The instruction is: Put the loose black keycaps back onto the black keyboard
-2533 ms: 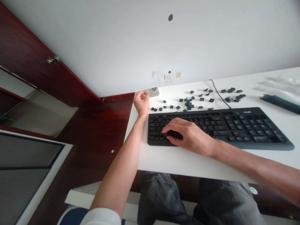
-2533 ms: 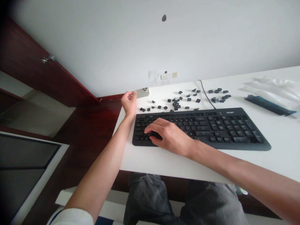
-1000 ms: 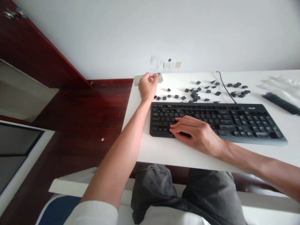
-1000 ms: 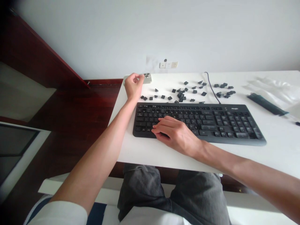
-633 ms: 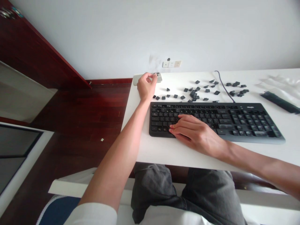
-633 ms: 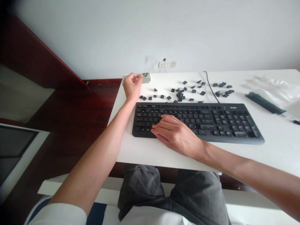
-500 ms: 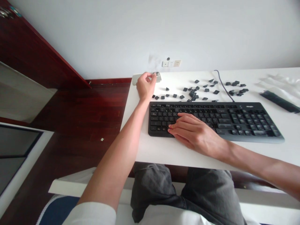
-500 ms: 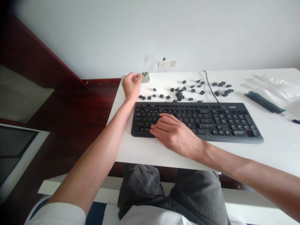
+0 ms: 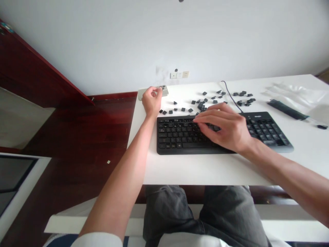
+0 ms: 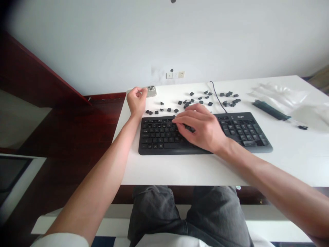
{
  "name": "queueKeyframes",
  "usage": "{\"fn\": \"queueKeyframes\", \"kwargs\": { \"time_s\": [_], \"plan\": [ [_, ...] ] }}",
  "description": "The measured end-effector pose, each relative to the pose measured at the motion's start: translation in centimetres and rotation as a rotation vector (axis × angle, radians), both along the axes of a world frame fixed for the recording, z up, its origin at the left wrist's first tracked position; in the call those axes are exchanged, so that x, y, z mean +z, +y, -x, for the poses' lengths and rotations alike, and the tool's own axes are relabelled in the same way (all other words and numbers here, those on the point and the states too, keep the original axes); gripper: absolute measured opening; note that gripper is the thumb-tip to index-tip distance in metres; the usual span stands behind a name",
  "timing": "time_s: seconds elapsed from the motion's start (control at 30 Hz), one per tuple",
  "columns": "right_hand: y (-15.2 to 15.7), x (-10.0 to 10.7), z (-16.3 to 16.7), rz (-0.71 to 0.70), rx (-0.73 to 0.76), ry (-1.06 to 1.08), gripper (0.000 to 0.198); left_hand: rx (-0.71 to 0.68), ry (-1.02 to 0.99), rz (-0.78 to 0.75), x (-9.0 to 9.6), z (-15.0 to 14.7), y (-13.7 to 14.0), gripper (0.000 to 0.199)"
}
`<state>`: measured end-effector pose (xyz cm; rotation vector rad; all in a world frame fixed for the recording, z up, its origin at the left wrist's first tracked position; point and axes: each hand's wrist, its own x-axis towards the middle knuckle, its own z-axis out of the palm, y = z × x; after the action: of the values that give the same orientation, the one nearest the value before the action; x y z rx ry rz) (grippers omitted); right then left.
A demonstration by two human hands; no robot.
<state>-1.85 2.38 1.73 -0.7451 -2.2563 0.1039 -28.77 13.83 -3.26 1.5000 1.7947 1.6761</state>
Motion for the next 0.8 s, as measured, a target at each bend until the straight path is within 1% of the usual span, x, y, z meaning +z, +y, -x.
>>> {"fn": "queueKeyframes", "kwargs": {
  "time_s": [0.1,0.2,0.27,0.33,0.43,0.5,0.53,0.6,0.67,0.8],
  "plan": [
    [1.9,1.0,-2.5,-0.019,-0.184,0.054,0.023,0.01,0.014,0.002,0.2,0.0,-0.1,0.033],
    [3.8,2.2,-4.9,-0.084,-0.316,0.064,0.02,0.004,0.01,0.012,0.4,0.1,-0.2,0.03],
    [5.3,3.8,-6.2,-0.124,-0.381,0.035,0.02,0.006,0.006,0.031,0.5,0.0,-0.3,0.028],
    [7.3,6.1,-7.4,-0.122,-0.426,-0.021,0.024,0.016,0.007,0.051,0.7,0.0,-0.4,0.028],
    [10.8,9.9,-8.9,0.086,-0.426,-0.249,0.031,0.022,0.012,0.082,1.1,-0.1,-0.6,0.028],
    [12.6,11.6,-9.5,0.269,-0.461,-0.397,0.032,0.036,0.012,0.106,1.2,-0.1,-0.7,0.027],
    [13.3,12.0,-9.6,0.315,-0.467,-0.413,0.032,0.038,0.015,0.109,1.2,-0.1,-0.7,0.027],
    [14.1,12.0,-9.7,0.329,-0.454,-0.395,0.029,0.039,0.024,0.089,1.1,0.0,-0.7,0.028],
    [14.5,11.3,-9.5,0.347,-0.392,-0.419,0.024,0.042,0.031,0.104,1.0,0.2,-0.6,0.031],
    [15.0,9.4,-9.1,0.499,-0.309,-0.513,0.019,0.038,0.031,0.121,0.8,0.3,-0.6,0.033]
  ]
}}
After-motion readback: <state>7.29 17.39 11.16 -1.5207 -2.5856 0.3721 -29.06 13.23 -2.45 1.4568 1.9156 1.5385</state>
